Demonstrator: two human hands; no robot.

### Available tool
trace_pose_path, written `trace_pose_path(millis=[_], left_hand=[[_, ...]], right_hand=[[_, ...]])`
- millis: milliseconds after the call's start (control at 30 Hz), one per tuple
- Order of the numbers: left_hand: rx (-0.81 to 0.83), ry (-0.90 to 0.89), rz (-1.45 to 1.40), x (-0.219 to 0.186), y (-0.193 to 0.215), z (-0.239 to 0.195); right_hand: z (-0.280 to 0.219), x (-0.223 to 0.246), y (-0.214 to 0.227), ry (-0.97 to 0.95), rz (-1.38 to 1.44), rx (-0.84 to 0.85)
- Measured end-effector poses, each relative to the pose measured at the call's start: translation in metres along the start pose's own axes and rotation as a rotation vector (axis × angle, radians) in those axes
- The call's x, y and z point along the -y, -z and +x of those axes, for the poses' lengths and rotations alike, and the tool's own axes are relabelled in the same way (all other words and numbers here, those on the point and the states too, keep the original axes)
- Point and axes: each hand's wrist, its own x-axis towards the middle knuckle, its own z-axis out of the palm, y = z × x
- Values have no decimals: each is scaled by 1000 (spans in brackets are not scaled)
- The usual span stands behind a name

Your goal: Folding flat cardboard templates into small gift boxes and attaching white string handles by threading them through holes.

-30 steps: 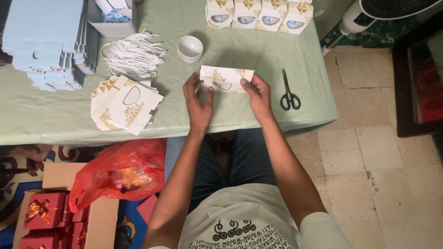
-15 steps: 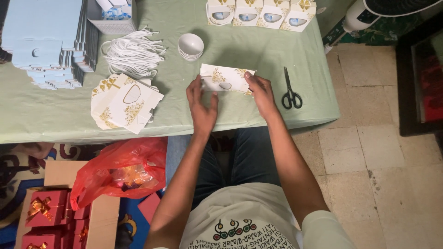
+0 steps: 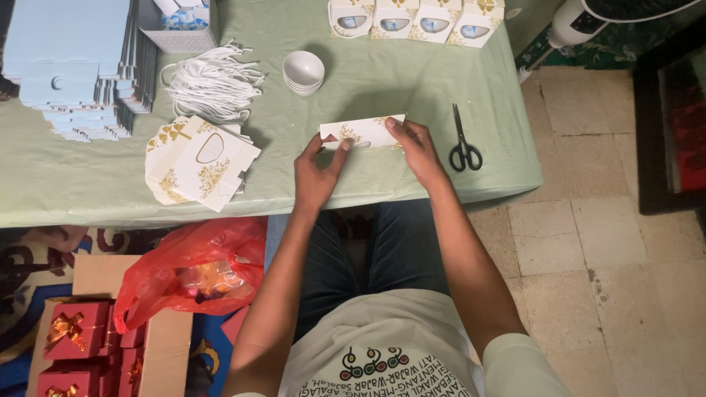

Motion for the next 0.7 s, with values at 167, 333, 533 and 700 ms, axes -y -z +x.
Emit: trace_pose_path(millis=[167,333,533,700], left_hand=[[10,142,-50,25,-1,12],[-7,255,-90,46,-5,20],[18,342,-84,59,-6,26],[40,330,-100,29,-5,26]], right_hand=[[25,-85,30,-34,-87,15],[26,-97,34,-97,-128,-27],[23,-98,31,-67,-86,-17],[20,-85,22,-76,-62,-47]])
